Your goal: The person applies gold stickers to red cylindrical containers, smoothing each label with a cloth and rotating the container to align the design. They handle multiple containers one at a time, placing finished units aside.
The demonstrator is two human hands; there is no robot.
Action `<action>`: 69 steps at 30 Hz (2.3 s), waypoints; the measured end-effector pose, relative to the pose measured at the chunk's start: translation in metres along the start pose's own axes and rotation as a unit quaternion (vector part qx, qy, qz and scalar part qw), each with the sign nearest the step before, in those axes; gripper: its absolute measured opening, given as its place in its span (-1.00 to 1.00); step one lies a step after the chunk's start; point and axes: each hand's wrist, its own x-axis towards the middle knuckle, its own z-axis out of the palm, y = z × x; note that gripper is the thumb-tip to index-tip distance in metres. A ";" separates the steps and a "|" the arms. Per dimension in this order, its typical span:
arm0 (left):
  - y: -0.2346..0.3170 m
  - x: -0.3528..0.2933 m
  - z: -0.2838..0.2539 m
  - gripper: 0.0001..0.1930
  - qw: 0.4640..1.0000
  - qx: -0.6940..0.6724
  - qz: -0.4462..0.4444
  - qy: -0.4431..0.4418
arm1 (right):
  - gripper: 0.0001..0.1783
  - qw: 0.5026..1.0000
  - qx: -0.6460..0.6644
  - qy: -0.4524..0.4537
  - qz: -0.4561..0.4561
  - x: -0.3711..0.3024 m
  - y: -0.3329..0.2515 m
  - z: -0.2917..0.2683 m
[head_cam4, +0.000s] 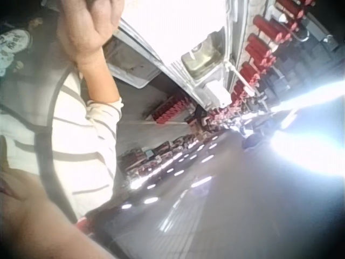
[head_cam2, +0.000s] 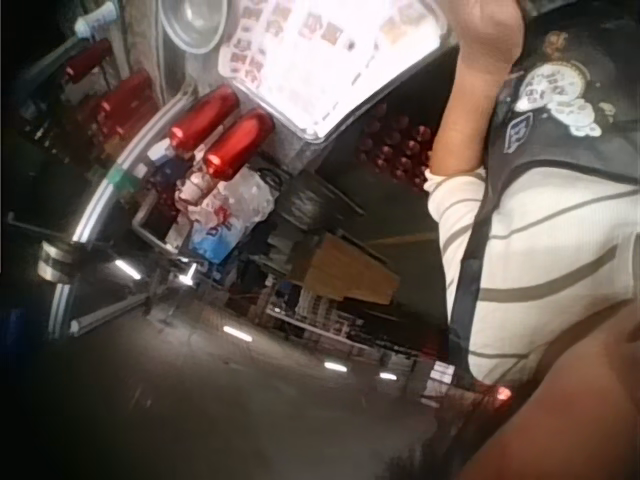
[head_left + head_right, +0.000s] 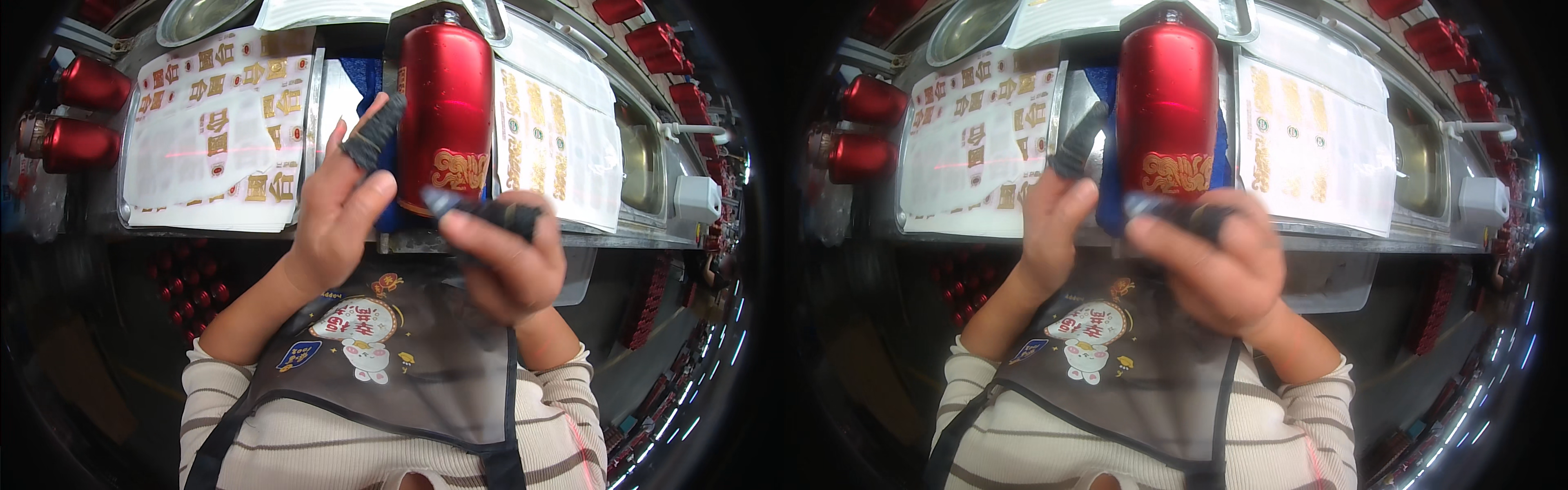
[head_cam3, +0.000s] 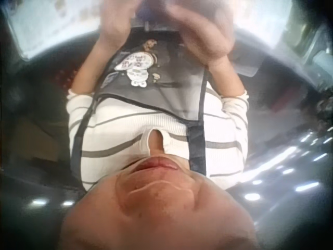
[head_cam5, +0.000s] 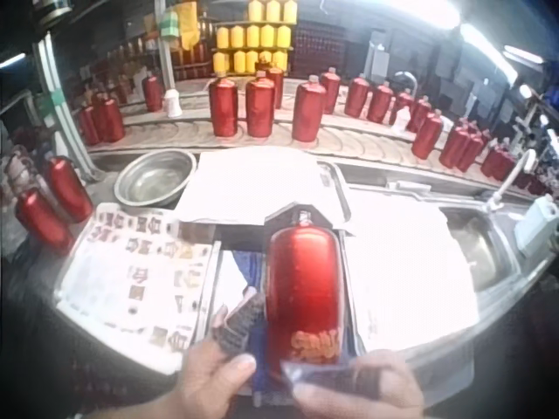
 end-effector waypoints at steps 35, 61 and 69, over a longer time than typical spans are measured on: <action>-0.019 0.011 0.011 0.11 0.927 0.368 0.057 -0.046 | -0.82 0.814 0.324 0.219 0.430 -0.020 0.028 -0.003; 0.007 0.029 0.033 -0.44 0.991 -0.062 -0.111 0.044 | -0.65 0.799 0.379 0.073 0.461 -0.016 0.047 0.014; 0.014 0.031 0.036 -0.41 0.986 -0.069 -0.133 0.068 | -0.67 0.776 0.415 0.061 0.472 -0.017 0.049 0.010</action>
